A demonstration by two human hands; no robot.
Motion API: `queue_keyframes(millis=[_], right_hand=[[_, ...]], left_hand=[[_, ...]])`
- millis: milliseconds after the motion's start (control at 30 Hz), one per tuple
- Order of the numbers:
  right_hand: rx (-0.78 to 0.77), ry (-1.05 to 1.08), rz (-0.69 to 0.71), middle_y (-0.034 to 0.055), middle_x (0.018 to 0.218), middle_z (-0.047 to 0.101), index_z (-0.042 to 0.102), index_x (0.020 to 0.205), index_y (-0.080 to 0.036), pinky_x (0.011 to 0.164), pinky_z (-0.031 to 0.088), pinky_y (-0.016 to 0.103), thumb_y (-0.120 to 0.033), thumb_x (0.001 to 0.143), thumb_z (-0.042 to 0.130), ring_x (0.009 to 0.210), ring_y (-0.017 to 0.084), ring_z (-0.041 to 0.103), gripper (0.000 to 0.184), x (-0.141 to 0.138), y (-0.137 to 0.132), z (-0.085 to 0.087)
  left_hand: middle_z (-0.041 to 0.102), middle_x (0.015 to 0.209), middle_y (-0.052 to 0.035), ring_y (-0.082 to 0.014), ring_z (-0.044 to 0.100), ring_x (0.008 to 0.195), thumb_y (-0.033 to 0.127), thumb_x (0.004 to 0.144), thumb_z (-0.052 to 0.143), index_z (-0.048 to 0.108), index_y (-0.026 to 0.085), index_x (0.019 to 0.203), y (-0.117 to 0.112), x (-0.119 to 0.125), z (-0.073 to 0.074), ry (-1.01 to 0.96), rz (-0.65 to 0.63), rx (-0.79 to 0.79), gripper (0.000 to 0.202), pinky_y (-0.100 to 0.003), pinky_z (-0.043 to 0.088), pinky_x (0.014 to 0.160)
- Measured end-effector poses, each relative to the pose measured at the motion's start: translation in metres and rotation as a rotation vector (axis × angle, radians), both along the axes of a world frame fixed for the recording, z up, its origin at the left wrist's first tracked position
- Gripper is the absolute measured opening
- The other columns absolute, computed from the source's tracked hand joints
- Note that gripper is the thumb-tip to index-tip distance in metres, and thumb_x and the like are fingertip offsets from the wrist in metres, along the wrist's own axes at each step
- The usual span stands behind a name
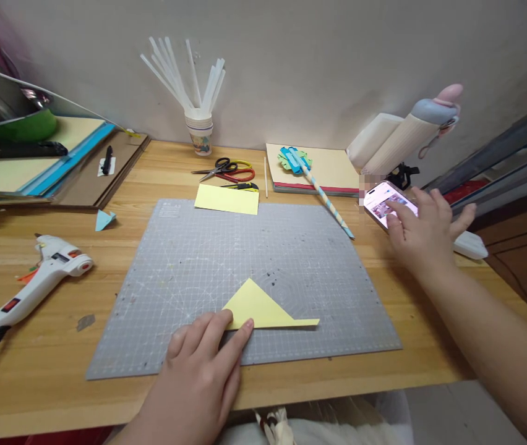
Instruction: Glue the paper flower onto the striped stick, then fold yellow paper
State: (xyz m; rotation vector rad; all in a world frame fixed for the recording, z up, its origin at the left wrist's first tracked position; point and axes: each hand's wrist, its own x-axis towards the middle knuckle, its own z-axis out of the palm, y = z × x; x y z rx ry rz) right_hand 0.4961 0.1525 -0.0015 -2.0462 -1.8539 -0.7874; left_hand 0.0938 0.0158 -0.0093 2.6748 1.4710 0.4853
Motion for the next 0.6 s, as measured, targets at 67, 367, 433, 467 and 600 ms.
queue_keyframes(millis=[67, 367, 433, 467, 600], right_hand=[[-0.011, 0.072, 0.180, 0.0130, 0.135, 0.046, 0.064, 0.108, -0.020, 0.103, 0.017, 0.057, -0.036, 0.094, 0.033, 0.127, 0.030, 0.035, 0.038, -0.034, -0.021, 0.009], [-0.437, 0.292, 0.938, 0.0073, 0.117, 0.063, 0.056, 0.122, -0.013, 0.095, 0.042, 0.036, -0.021, 0.086, 0.049, 0.104, 0.020, 0.055, 0.038, -0.190, -0.141, 0.024], [-0.461, 0.296, 0.953, 0.0083, 0.126, 0.059, 0.049, 0.129, -0.010, 0.097, 0.043, 0.034, -0.021, 0.088, 0.045, 0.113, 0.019, 0.052, 0.043, -0.201, -0.147, 0.017], [-0.456, 0.298, 0.947, 0.0087, 0.129, 0.057, 0.048, 0.130, -0.010, 0.097, 0.043, 0.034, -0.020, 0.088, 0.043, 0.116, 0.018, 0.052, 0.044, -0.203, -0.148, 0.014], [-0.378, 0.334, 0.906, 0.0067, 0.134, 0.053, 0.049, 0.130, -0.012, 0.099, 0.042, 0.036, -0.019, 0.087, 0.044, 0.120, 0.020, 0.050, 0.044, -0.205, -0.149, 0.005]], left_hand=[[0.058, 0.116, -0.0049, -0.0223, 0.050, 0.105, 0.017, 0.085, 0.047, 0.056, 0.030, 0.120, 0.001, 0.000, 0.000, -0.003, 0.002, 0.003, 0.039, -0.035, 0.037, 0.082], [0.068, 0.107, 0.0015, -0.0190, 0.052, 0.101, 0.024, 0.088, 0.047, 0.063, 0.028, 0.112, -0.004, 0.007, -0.005, -0.042, 0.008, 0.145, 0.029, -0.033, 0.030, 0.084], [0.069, 0.107, 0.0030, -0.0185, 0.052, 0.101, 0.024, 0.089, 0.046, 0.066, 0.027, 0.106, -0.006, 0.008, -0.007, -0.058, -0.004, 0.154, 0.026, -0.033, 0.030, 0.084], [0.069, 0.107, 0.0035, -0.0184, 0.053, 0.101, 0.024, 0.089, 0.045, 0.066, 0.028, 0.104, -0.006, 0.008, -0.008, -0.062, -0.008, 0.152, 0.026, -0.033, 0.030, 0.084], [0.068, 0.108, 0.0048, -0.0186, 0.053, 0.102, 0.024, 0.088, 0.047, 0.066, 0.029, 0.103, -0.005, 0.007, -0.008, -0.055, -0.014, 0.129, 0.024, -0.034, 0.030, 0.085]])
